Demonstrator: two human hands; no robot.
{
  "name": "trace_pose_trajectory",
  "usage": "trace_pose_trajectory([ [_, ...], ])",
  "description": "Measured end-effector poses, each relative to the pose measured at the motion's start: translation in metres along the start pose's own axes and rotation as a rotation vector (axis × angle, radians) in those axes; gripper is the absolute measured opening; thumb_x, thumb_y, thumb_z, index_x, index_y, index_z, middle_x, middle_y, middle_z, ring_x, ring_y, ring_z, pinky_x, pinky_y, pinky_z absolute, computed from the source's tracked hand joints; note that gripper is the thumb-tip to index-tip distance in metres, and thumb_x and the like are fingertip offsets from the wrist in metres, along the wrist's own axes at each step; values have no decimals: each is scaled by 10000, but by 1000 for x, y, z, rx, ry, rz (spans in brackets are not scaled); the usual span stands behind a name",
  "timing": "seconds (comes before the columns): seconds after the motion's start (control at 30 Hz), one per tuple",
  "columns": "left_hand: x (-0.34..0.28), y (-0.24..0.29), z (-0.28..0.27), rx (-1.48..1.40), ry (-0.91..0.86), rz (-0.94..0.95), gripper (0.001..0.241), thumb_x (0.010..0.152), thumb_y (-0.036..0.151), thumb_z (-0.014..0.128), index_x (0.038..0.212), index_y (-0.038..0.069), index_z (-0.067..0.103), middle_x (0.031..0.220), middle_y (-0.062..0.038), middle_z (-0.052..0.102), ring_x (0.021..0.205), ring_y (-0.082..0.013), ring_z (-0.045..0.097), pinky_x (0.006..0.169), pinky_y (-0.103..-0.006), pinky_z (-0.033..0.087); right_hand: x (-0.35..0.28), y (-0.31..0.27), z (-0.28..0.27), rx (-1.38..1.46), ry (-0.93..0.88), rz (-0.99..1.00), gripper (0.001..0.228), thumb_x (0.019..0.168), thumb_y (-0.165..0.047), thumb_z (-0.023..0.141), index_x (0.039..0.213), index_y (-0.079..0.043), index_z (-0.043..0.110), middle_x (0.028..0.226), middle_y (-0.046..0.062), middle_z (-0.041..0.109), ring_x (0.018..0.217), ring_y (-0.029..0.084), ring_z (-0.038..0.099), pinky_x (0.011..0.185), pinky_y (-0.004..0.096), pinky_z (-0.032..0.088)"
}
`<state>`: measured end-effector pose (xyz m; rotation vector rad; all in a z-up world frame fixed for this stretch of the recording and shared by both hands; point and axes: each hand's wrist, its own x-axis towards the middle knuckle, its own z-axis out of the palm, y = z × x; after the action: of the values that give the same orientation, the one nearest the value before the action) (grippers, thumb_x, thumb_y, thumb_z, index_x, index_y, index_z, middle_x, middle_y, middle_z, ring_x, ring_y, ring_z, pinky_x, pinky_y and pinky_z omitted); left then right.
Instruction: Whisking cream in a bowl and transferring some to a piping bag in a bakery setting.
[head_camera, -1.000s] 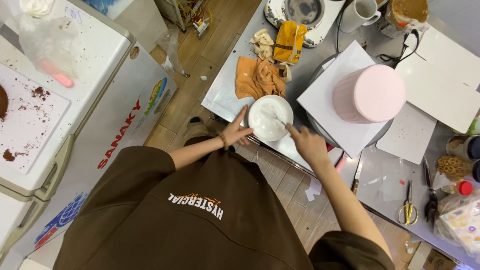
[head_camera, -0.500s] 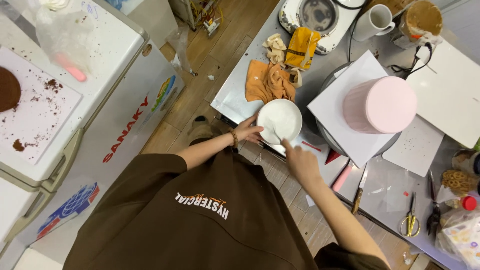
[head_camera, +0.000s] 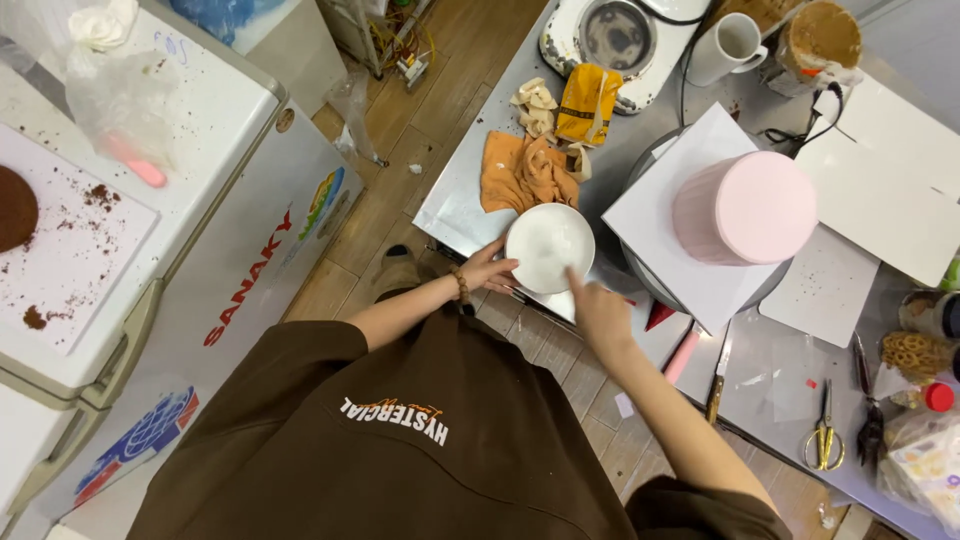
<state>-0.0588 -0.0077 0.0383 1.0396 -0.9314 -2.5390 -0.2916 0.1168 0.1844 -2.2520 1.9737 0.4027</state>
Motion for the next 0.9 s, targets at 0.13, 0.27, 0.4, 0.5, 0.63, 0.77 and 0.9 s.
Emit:
trace_pose_trajectory([
  [0.13, 2, 0, -2, 33, 36, -1, 932, 937, 297, 707, 1650, 264, 107, 1378, -128, 605, 1018, -293, 747, 862, -459, 640, 2, -7, 1, -57, -287, 93, 637, 907, -154, 581, 1524, -214, 437, 754, 105, 699, 621, 271, 714, 515, 408, 557],
  [0.27, 3, 2, 2, -4, 27, -9, 932, 944, 276, 698, 1657, 273, 98, 1349, -173, 627, 1001, -292, 741, 861, -443, 636, 8, -5, -2, -87, -56, -53, 654, 896, -108, 584, 1528, -202, 445, 765, 71, 688, 556, 213, 694, 430, 364, 550],
  [0.4, 0, -1, 1, -11, 31, -1, 926, 951, 277, 693, 1660, 277, 98, 1360, -187, 625, 1009, -286, 746, 861, -439, 639, 8, -11, -8, -86, -88, -10, 615, 894, -118, 577, 1501, -159, 486, 700, 55, 694, 568, 204, 695, 462, 348, 544],
  [0.5, 4, 9, 3, -16, 22, 13, 931, 946, 283, 690, 1656, 285, 87, 1372, -186, 613, 1019, -293, 744, 862, -443, 637, 18, -6, -32, -113, 2, 5, 483, 918, -127, 576, 1397, -182, 550, 727, 83, 701, 575, 224, 716, 454, 357, 559],
  [0.63, -2, 11, 5, -30, 23, 7, 940, 949, 274, 700, 1659, 280, 84, 1397, -188, 600, 1059, -306, 736, 882, -453, 629, 19, -15, -55, -5, -178, -48, 444, 912, -136, 580, 1353, -181, 554, 708, 121, 715, 610, 267, 733, 500, 401, 570],
  [0.77, -5, 16, 5, -36, 12, 10, 950, 940, 283, 682, 1650, 293, 50, 1378, -187, 608, 1063, -305, 732, 886, -449, 629, 27, -1, -53, 27, 43, 80, 429, 886, -116, 588, 1314, -134, 578, 738, 140, 712, 599, 289, 726, 462, 394, 570],
  [0.9, -1, 10, 4, -14, 6, 15, 952, 944, 294, 693, 1658, 276, 64, 1355, -202, 634, 1058, -311, 736, 896, -447, 626, 24, 2, -44, 52, -120, -16, 386, 927, -116, 561, 1312, -148, 570, 736, 122, 713, 631, 299, 731, 509, 435, 565],
])
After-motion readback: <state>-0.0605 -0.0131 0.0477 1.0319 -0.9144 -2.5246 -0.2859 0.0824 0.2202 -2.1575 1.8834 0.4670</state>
